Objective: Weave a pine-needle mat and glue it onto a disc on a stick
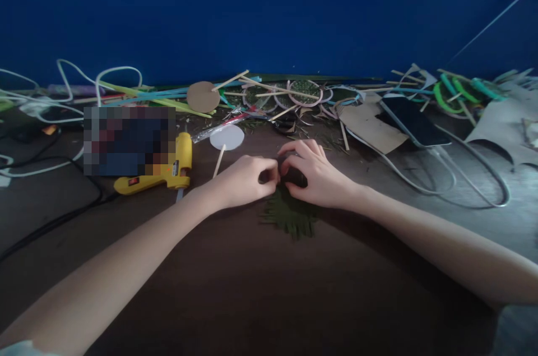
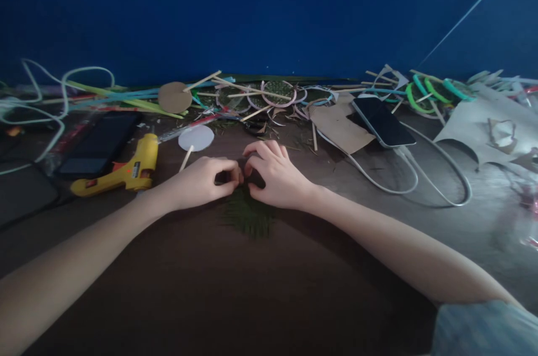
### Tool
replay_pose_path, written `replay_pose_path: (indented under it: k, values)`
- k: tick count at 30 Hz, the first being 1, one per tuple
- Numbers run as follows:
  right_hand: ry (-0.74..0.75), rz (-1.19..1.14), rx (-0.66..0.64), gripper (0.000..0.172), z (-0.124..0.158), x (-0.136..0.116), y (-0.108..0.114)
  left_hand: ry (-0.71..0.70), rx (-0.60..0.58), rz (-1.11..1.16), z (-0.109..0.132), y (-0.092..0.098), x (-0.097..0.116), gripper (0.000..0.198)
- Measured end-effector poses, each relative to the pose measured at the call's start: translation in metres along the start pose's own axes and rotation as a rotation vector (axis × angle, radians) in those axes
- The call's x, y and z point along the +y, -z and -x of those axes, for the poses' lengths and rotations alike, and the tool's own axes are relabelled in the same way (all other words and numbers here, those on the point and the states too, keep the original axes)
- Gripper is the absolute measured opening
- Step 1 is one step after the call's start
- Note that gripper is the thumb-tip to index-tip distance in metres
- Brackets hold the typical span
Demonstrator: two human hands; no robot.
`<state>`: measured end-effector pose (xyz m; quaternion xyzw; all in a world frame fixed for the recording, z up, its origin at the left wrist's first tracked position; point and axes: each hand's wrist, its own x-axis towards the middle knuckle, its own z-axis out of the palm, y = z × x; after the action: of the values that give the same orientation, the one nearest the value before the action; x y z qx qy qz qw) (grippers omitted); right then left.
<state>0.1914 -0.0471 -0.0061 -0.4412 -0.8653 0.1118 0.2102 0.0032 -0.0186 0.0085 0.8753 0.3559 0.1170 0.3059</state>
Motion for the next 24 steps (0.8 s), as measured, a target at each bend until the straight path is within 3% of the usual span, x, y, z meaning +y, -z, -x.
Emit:
replay_pose_path:
  k: [15,24]
  values:
    - [0.050,-0.014,0.034,0.009,0.0008,-0.0026,0.0003,0.010,-0.017,-0.005,-0.0002,0.0003,0.0000,0.010]
    - [0.208,0.064,0.057,0.009,0.0028,0.0008,0.0014,-0.016,-0.034,-0.027,0.0007,0.0018,0.0057,0.011]
